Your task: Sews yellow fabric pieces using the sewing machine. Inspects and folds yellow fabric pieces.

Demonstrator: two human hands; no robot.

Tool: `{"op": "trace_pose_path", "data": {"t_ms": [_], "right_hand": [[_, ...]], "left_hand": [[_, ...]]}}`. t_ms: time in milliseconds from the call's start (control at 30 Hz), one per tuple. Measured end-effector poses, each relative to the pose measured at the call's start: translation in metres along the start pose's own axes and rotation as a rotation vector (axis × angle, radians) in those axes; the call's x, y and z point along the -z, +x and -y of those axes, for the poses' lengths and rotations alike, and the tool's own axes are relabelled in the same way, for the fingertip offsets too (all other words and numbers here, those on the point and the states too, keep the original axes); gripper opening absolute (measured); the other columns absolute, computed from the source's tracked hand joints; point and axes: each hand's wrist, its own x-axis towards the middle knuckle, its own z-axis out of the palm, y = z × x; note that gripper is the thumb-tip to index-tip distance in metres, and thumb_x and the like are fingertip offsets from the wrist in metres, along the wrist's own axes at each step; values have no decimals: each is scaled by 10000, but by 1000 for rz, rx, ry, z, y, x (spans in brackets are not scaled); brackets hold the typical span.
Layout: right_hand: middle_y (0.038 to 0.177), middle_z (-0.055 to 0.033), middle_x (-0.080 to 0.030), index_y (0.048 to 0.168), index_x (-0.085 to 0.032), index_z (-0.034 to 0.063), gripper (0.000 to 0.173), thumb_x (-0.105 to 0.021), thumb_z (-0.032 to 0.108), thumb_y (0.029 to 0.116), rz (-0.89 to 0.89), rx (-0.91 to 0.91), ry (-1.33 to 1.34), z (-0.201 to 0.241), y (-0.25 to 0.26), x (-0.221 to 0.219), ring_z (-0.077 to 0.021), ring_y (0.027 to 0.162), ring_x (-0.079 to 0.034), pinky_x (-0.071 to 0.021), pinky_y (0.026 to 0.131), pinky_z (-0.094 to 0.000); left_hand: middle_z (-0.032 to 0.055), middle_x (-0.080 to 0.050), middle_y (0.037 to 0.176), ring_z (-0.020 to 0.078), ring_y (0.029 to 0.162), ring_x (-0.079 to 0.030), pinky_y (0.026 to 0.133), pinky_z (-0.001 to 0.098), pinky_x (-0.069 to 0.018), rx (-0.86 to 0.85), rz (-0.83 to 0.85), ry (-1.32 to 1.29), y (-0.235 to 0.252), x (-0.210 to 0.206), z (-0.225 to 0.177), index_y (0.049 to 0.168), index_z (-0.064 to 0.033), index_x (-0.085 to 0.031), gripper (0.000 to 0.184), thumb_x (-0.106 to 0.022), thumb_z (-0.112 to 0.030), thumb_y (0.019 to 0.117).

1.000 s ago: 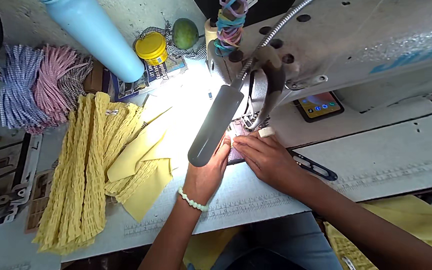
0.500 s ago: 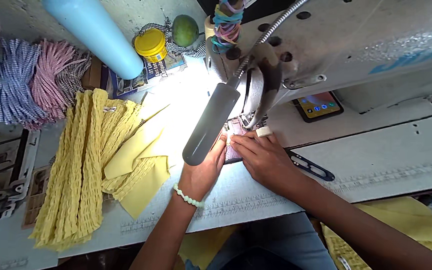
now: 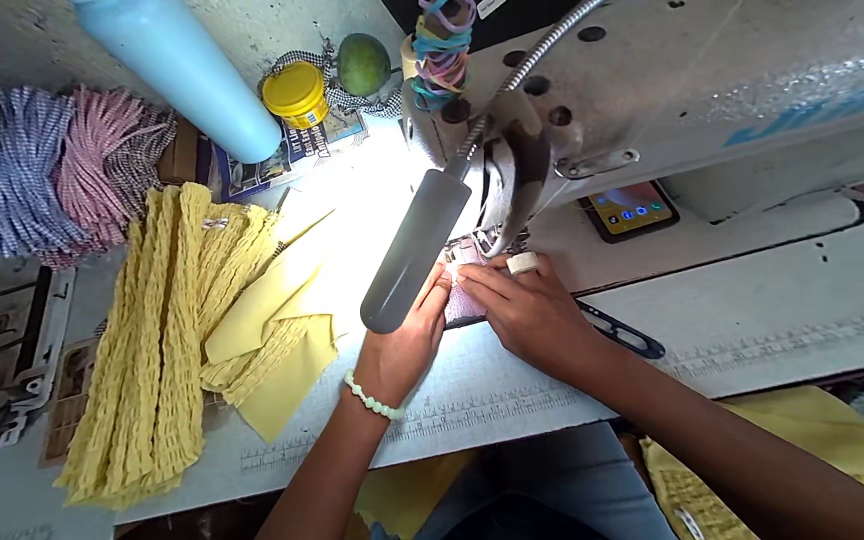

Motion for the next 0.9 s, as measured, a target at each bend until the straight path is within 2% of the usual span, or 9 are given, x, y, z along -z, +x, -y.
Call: {"op": "trace_pose_path", "data": {"t_ms": [100, 367, 500, 767, 900], "right_hand": [[1187, -47, -747, 1123, -765, 94, 305, -549, 17, 923, -1, -10, 17, -4, 4, -2, -308, 1153, -655, -450, 990, -539], [1218, -73, -734, 1121, -763, 80, 296, -558, 10, 918, -4, -6, -22, -10, 15, -2, -330, 1122, -661, -433, 981, -572], [1196, -78, -738, 1085, -772, 84, 273, -552, 29, 932, -8, -10, -28, -11, 19, -2, -340, 1142, -651, -430, 990, -566], [1170, -90, -745, 1055, -776, 79, 270, -548, 17, 925, -18, -22, -26, -12, 20, -3, -346, 1164, -642, -406, 1029, -568], [1189, -86, -739, 1066, -776, 84, 280, -554, 12, 912, -25, -29, -27, -13, 19, -6, -338, 1177, -638, -403, 1028, -567]], "left_hand": [[119, -697, 1314, 242, 1167, -701, 926, 378, -575, 20, 2, -11, 2, -1, 3, 1173, -29, -750, 290, -529, -109, 1003], [90, -694, 1330, 253, 1097, -728, 846, 394, -595, 82, 31, 41, 5, -4, 4, 1209, -65, -748, 320, -512, -146, 1010], [92, -669, 1370, 246, 1171, -696, 932, 390, -570, 110, 39, 3, 5, -4, 3, 1227, -55, -737, 323, -498, -148, 1029], [85, -662, 1381, 242, 1205, -679, 964, 398, -558, 120, 52, -16, 7, -3, 3, 1225, -48, -729, 324, -490, -152, 1032], [97, -646, 1403, 258, 1185, -690, 923, 413, -573, 129, 68, -15, 8, -1, 1, 1235, -35, -721, 325, -493, -149, 1034]]}}
